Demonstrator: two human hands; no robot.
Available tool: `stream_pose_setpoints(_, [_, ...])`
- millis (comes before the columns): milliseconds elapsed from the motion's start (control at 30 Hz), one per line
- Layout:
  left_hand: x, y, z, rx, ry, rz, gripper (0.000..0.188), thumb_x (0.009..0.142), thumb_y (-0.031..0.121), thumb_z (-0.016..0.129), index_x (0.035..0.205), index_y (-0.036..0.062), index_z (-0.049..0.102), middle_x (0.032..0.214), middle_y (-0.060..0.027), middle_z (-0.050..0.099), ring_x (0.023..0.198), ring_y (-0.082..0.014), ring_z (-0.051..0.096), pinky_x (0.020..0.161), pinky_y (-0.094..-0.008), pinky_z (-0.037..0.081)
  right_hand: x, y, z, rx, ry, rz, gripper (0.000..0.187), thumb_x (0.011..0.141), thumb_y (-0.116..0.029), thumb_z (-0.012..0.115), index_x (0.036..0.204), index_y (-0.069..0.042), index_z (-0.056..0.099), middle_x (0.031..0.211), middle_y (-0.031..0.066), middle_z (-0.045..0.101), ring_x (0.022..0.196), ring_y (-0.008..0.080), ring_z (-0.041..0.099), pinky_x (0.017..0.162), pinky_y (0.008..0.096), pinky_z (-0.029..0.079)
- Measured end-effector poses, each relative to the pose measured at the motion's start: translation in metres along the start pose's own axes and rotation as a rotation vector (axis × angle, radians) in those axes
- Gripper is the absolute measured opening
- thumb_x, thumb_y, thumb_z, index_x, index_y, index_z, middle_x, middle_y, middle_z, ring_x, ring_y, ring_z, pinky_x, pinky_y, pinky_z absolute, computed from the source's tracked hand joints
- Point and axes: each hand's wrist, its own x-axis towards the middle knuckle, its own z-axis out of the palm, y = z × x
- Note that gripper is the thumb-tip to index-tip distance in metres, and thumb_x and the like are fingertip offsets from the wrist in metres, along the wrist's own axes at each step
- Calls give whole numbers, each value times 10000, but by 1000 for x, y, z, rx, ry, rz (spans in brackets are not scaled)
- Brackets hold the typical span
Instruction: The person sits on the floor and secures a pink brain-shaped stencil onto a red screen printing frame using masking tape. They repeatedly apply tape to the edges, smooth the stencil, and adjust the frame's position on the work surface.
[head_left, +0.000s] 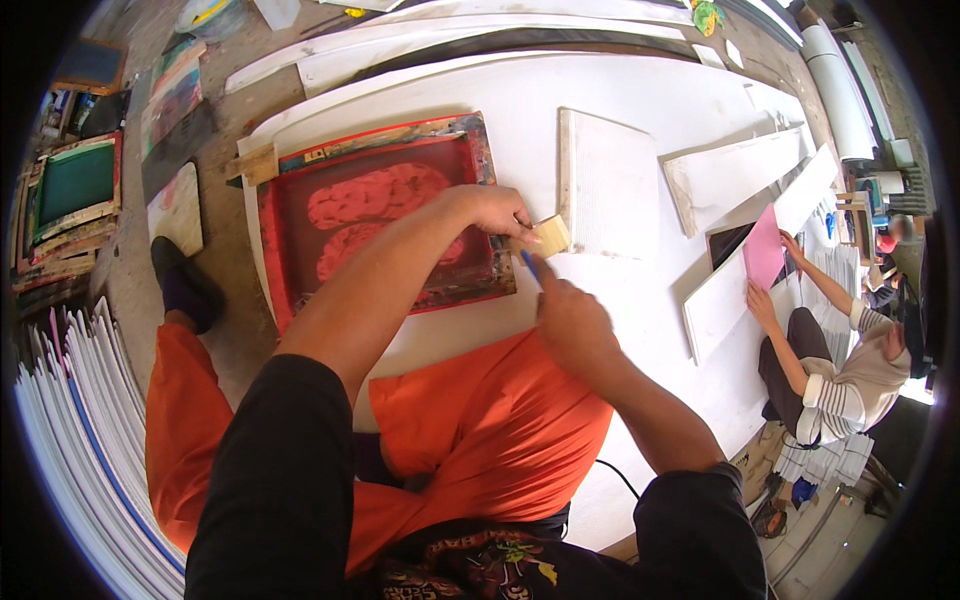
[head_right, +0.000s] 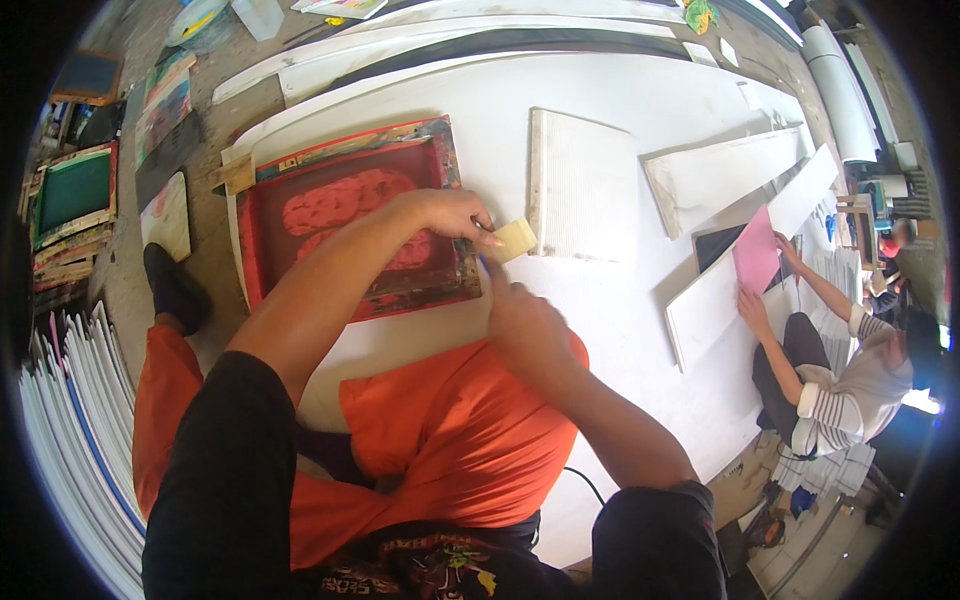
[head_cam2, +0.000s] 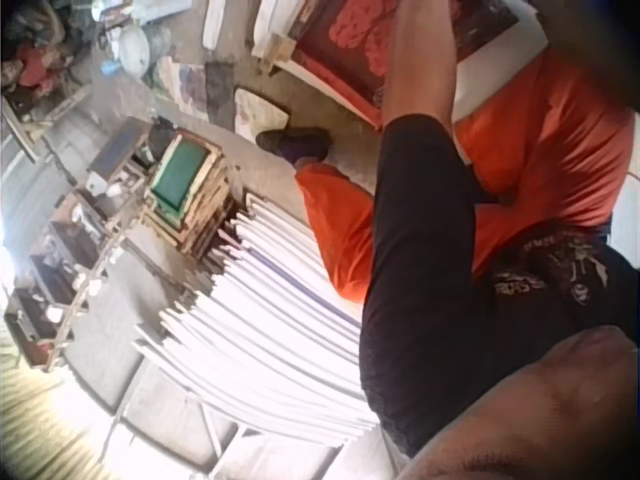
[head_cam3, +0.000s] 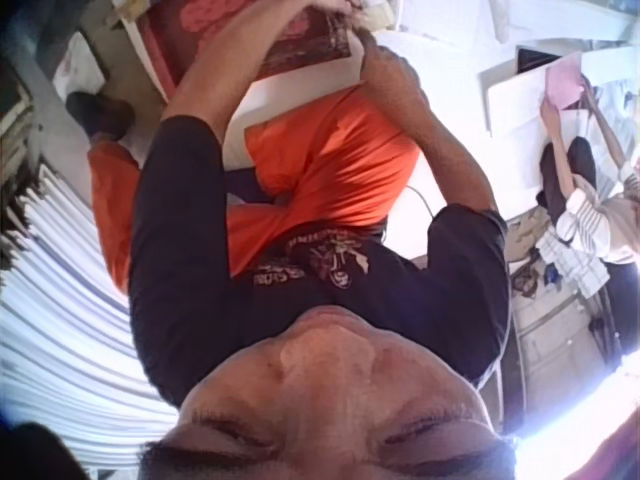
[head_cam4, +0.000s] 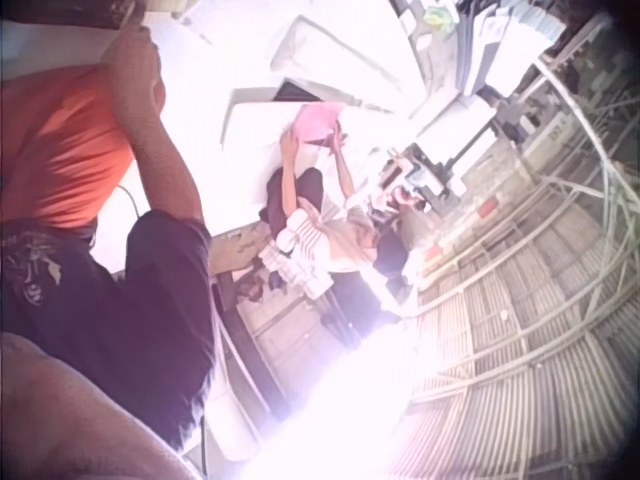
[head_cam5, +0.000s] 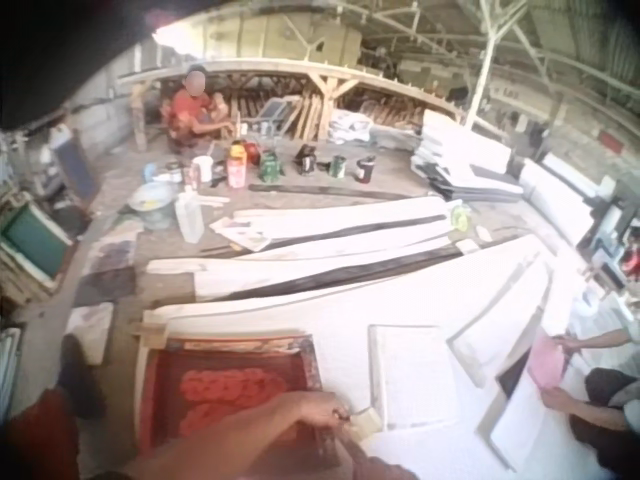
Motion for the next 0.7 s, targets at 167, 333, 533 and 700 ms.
stream_pose_setpoints(167, [2,3,1,3,27,10,632,926,623,734,1103,21,800,871,-133,758,817,-223,683,797,-377,533,22,-12,31,-57,-98,-23,762,924,-63,587,1639,-64,324,1015,216,696,891,400,745,780,532,606])
stream_pose_setpoints(333, [-1,2,4,-24,54,9,588,945,588,733,1015,7,796,779,-113,703,748,-195,632,734,-380,512,33,-17,33,-48,-110,-31,738,925,-47,581,1619,-13,334,1020,233,694,889,398,746,776,519,613])
stream_pose_setpoints(533, [-4,4,5,-5,61,-5,549,954,578,729,927,33,788,687,-84,628,682,-181,578,702,-386,490,34,-20,37,-35,-129,0,710,943,-59,570,1611,-2,340,1047,245,698,921,419,744,804,539,608])
stream_pose_setpoints(700, [-5,3,4,-3,72,17,543,958,577,722,910,40,784,668,-91,598,647,-194,550,677,-391,481,28,-22,32,-17,-179,25,693,947,-58,563,1604,3,348,1076,259,701,953,428,743,832,551,602])
